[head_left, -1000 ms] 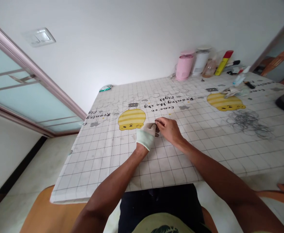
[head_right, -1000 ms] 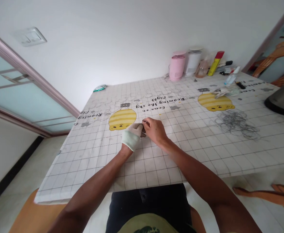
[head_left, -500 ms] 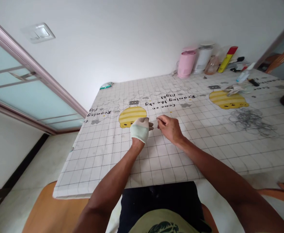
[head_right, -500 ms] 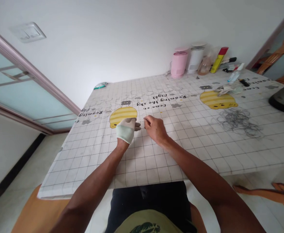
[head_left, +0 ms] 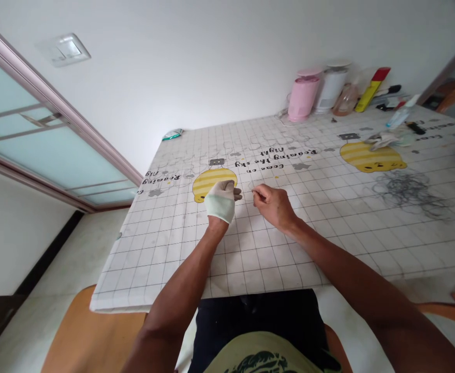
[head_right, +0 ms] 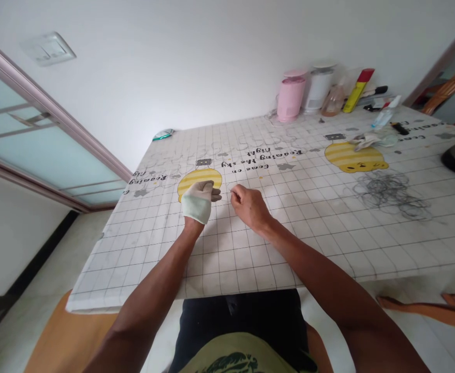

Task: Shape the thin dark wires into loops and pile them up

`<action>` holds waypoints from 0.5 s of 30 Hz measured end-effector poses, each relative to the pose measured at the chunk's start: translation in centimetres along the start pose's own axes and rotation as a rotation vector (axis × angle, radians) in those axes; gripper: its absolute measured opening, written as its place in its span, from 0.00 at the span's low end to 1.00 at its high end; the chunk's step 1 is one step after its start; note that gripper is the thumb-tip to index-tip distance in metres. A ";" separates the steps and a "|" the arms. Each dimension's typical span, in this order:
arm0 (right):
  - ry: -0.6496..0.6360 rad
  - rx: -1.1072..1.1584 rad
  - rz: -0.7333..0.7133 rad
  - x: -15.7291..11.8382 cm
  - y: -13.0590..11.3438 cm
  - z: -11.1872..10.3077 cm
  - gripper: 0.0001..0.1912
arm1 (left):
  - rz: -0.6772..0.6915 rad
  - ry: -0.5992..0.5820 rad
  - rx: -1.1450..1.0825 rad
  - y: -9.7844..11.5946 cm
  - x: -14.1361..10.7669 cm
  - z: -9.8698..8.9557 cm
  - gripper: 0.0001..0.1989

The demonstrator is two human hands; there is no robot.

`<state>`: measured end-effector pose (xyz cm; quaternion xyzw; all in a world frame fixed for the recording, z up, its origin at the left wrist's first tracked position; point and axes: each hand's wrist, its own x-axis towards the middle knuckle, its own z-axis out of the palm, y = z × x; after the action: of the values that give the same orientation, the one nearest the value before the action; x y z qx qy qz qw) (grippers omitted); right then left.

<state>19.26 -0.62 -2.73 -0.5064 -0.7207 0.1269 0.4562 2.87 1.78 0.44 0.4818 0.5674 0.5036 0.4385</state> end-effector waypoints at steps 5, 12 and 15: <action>-0.137 -0.113 -0.181 0.3 0.6 -0.6 0.10 | -0.087 -0.252 0.128 -0.3 1.6 -1.3 0.11; -0.305 -0.248 -0.433 0.2 1.2 -1.1 0.14 | 0.124 -0.380 0.393 0.8 1.9 -3.2 0.18; -0.308 -0.345 -0.520 0.1 1.0 -1.0 0.17 | 0.203 -0.317 0.618 0.9 1.7 -2.8 0.14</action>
<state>20.64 -0.36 -2.75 -0.3503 -0.8968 -0.0424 0.2667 -0.06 3.08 1.62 0.7176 0.5670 0.2685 0.3024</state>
